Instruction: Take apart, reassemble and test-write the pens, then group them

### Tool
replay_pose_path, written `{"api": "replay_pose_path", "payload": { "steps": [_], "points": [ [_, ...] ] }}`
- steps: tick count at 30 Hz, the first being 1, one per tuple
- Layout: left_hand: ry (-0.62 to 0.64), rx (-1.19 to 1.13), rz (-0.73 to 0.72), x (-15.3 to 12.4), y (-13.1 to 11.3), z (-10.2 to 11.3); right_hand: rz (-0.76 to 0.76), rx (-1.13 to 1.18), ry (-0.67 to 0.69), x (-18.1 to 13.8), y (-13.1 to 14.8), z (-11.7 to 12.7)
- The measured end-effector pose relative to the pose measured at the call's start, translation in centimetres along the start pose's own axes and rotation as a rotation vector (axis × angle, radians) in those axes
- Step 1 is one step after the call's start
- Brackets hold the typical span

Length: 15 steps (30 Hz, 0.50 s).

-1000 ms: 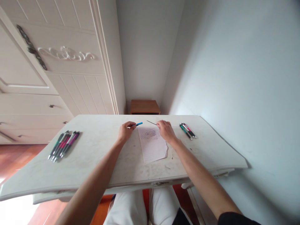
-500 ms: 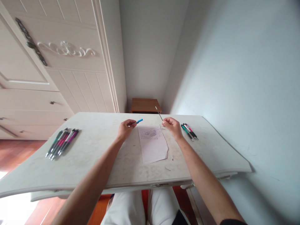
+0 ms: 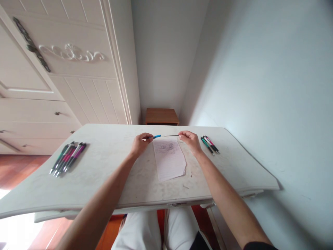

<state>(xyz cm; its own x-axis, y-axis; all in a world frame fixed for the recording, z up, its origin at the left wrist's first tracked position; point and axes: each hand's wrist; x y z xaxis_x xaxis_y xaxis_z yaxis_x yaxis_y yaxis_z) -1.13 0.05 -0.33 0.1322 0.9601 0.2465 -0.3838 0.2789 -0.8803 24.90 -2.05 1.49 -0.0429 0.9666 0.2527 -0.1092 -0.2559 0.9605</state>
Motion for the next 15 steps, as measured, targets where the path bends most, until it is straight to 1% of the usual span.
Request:
{"api": "replay_pose_path", "payload": {
  "steps": [5,15],
  "points": [
    [0.015,0.033,-0.017,-0.01,0.22,-0.12,-0.008,-0.009,-0.009,-0.02,0.02,-0.04],
    [0.038,0.048,-0.007,-0.08,0.07,-0.20,-0.002,-0.014,0.001,-0.11,0.25,-0.05]
  ]
}}
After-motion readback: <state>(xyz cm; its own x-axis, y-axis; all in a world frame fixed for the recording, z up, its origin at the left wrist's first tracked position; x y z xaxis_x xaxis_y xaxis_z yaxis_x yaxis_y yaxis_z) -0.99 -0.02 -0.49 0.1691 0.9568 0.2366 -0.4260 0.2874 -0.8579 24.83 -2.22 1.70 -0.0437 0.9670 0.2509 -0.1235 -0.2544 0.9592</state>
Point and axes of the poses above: each hand's wrist, its own x-axis towards the middle knuckle, its own z-axis out of the back of the hand, y = z × x, and after that the axes turned 8 degrees about y, right-handed
